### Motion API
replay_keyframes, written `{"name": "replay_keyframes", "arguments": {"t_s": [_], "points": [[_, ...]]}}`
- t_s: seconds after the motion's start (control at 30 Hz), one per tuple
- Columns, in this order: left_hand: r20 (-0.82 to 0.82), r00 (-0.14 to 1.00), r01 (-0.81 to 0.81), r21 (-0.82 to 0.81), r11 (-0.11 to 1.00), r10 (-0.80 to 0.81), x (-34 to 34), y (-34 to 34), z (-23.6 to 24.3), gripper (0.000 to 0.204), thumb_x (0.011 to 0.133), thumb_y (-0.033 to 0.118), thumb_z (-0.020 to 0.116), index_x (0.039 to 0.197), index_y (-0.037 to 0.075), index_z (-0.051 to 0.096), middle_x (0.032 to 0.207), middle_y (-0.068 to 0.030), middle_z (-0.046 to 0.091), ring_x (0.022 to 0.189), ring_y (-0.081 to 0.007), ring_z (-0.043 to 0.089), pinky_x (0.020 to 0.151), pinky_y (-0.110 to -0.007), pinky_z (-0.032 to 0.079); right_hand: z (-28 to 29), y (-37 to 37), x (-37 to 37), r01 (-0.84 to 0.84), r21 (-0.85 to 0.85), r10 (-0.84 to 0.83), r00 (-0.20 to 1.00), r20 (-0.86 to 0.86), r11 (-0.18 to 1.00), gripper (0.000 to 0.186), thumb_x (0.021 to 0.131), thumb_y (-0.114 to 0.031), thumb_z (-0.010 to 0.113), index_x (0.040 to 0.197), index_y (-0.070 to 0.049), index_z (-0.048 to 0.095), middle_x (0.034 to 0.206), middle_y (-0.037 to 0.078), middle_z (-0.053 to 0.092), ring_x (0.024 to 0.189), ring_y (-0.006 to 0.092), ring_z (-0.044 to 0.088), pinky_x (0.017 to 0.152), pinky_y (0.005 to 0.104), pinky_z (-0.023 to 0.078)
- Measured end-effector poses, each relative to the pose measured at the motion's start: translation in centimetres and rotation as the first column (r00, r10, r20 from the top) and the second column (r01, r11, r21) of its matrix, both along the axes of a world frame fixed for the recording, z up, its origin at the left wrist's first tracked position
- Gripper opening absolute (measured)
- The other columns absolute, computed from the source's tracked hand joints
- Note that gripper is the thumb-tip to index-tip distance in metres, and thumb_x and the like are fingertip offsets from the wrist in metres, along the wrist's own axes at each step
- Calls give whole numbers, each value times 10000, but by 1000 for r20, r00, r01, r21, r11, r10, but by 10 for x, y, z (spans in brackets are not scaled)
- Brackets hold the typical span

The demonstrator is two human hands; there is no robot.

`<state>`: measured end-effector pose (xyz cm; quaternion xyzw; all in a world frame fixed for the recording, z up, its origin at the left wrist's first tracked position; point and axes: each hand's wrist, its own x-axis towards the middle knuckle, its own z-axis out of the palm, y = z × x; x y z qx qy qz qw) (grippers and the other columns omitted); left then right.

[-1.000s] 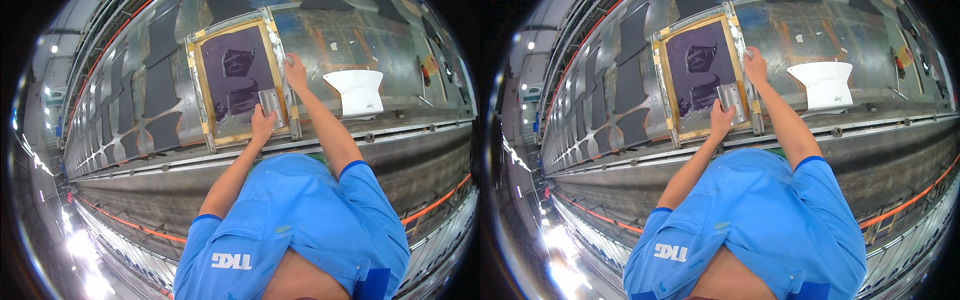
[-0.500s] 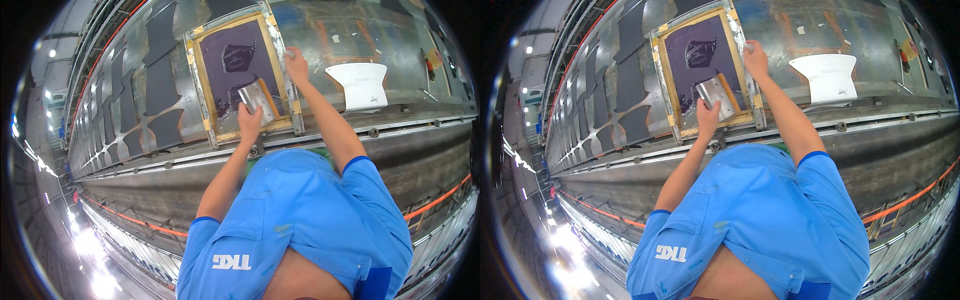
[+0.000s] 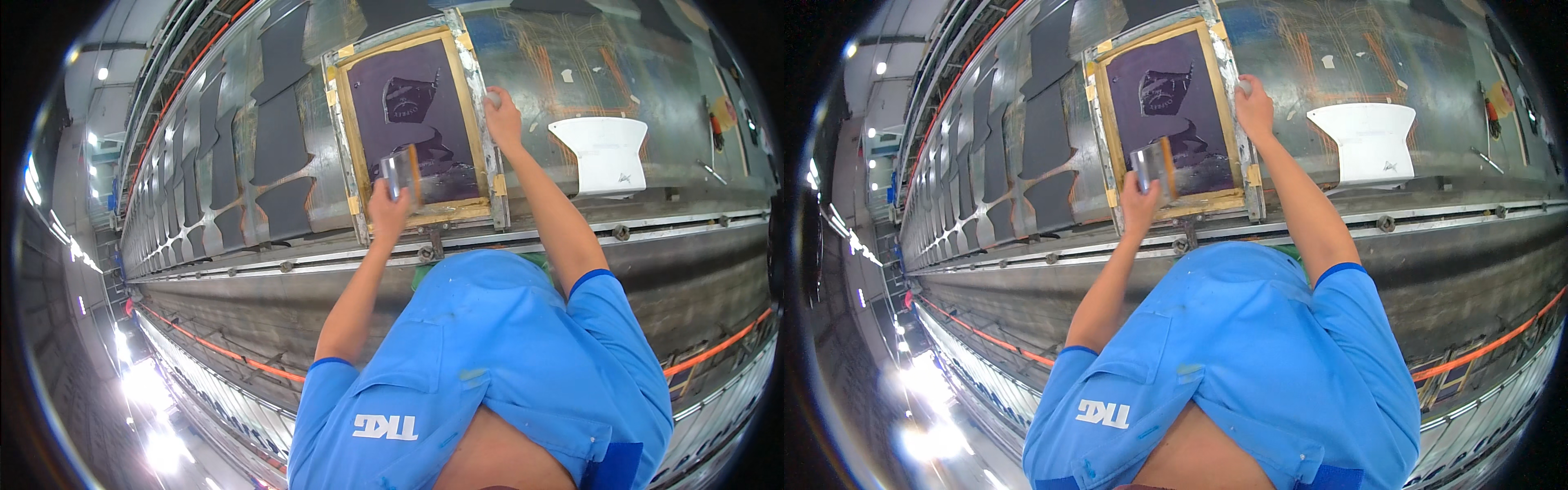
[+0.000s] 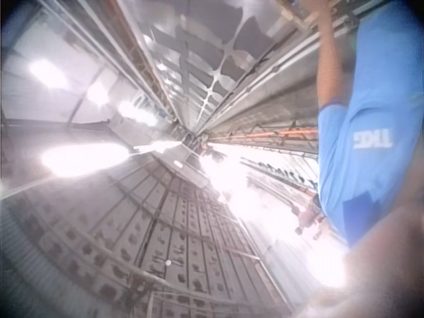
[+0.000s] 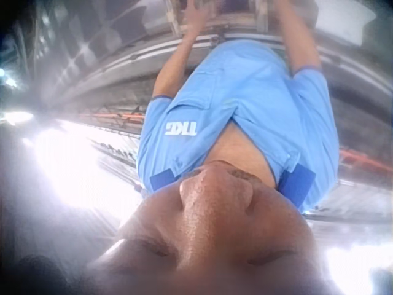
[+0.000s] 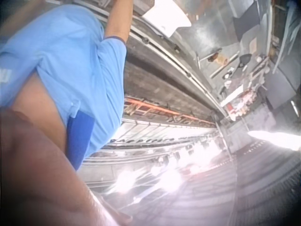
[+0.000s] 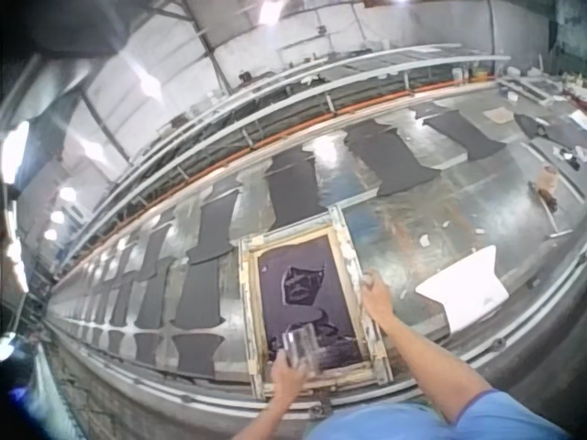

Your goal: The person pours ink onto a screen printing frame and uses a squeegee to spread the ink across the mesh. They then move the frame to a conveyor belt and continue pulling the squeegee to transfer the ink onto a garment below.

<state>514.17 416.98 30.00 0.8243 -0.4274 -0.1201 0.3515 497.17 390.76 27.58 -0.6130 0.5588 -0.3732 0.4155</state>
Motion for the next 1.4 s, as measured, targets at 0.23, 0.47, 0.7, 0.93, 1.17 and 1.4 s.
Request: {"name": "replay_keyframes", "arguments": {"t_s": [0.23, 0.47, 0.7, 0.93, 1.17, 1.4], "points": [[243, 944, 213, 65, 975, -223, 28, 58, 11, 242, 762, 85, 720, 975, 47, 609, 745, -125, 599, 671, -320, 571, 622, -391, 462, 12, 4, 3, -21, 60, 21, 1000, -2, 998, 338, 894, -273, 590, 1221, -195, 619, 739, 156, 682, 792, 371, 679, 770, 485, 501], [360, 866, 359, 34, 933, -347, -41, 13, -1, 460, 686, 85, 726, 1136, 131, 646, 1109, -47, 682, 988, -275, 635, 806, -395, 500, 5, 1, 5, 4, 22, -3, 1000, -21, 1000, 333, 896, -266, 580, 1220, -197, 613, 700, 153, 664, 762, 374, 674, 771, 483, 499], [439, 656, 550, 279, 787, -614, -45, 6, 3, 570, 677, 105, 773, 1227, 222, 676, 1235, 47, 679, 1087, -197, 624, 856, -372, 486, 4, 1, 5, -29, -6, 29, 999, 21, 1000, 326, 899, -258, 584, 1216, -190, 617, 696, 155, 663, 753, 376, 673, 757, 486, 500], [111, 972, 176, 231, 957, -206, 52, 73, 26, 238, 738, 97, 712, 975, 76, 710, 763, -120, 687, 671, -270, 653, 621, -379, 492, 12, 6, 3, -27, 20, 26, 999, 31, 999, 340, 896, -267, 599, 1223, -178, 624, 712, 163, 671, 761, 376, 677, 749, 487, 500], [19, 969, -244, -112, 963, 248, 46, 61, 7, 283, 793, 183, 724, 756, -20, 530, 606, -62, 492, 578, -141, 415, 552, -341, 381, 12, 4, 4, -6, 20, 6, 1000, 15, 1000, 335, 898, -283, 596, 1216, -182, 626, 727, 177, 672, 769, 387, 674, 754, 489, 502], [-256, 954, -202, -169, 965, 155, -23, -12, -3, 297, 814, 231, 744, 793, -19, 586, 637, -38, 488, 614, -127, 427, 565, -329, 375, 11, 0, 2, -28, 11, 28, 1000, -10, 1000, 331, 898, -281, 592, 1213, -187, 623, 716, 160, 673, 773, 387, 674, 758, 488, 504]]}}
